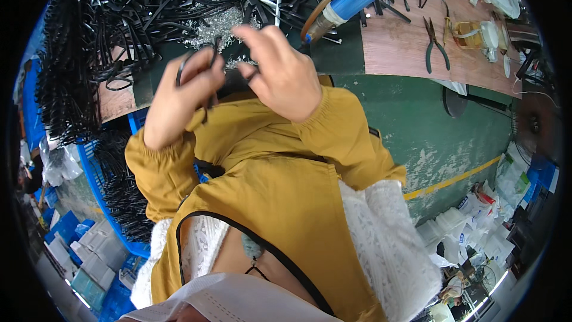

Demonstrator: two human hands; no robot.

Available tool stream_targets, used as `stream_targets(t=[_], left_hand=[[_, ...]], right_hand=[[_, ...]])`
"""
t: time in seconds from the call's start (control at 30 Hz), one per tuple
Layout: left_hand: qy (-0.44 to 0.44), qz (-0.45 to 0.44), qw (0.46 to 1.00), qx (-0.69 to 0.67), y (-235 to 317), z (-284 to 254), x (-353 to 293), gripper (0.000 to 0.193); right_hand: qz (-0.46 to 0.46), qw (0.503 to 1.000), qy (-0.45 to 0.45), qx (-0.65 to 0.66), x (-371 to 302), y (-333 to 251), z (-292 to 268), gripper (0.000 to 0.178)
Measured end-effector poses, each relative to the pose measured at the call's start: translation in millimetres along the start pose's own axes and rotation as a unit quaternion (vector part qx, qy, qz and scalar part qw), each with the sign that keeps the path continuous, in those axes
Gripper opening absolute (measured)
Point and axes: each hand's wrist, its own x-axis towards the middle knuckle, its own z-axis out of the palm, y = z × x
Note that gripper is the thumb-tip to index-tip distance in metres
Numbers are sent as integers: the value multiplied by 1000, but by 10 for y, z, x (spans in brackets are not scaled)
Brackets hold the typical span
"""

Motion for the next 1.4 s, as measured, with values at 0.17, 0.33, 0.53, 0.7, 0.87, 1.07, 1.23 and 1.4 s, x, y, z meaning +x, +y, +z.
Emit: stream_targets(t=[0.17,0.33,0.53,0.7,0.87,1.07,1.23,1.4], left_hand=[[-56,103,905,-408,-263,-35,-256,34],[329,195,850,-362,-785,441,167,20],[239,315,889,-231,-1389,586,-95,38],[175,348,912,-132,-1608,604,-253,75],[253,342,900,-100,-1705,758,-183,70],[282,358,885,-95,-1678,776,-149,64],[291,358,884,-69,-1678,792,-147,58],[274,348,885,-141,-1507,761,-150,64]], right_hand=[[120,973,19,194,41,-175,23,8],[272,935,-54,220,-288,72,-29,18],[218,961,-49,161,-338,307,160,19],[264,934,18,239,-281,291,285,13],[268,939,45,213,-312,264,367,13],[266,937,77,212,-268,228,391,11],[131,983,60,112,-204,237,434,6],[128,988,5,86,-212,247,401,15]])
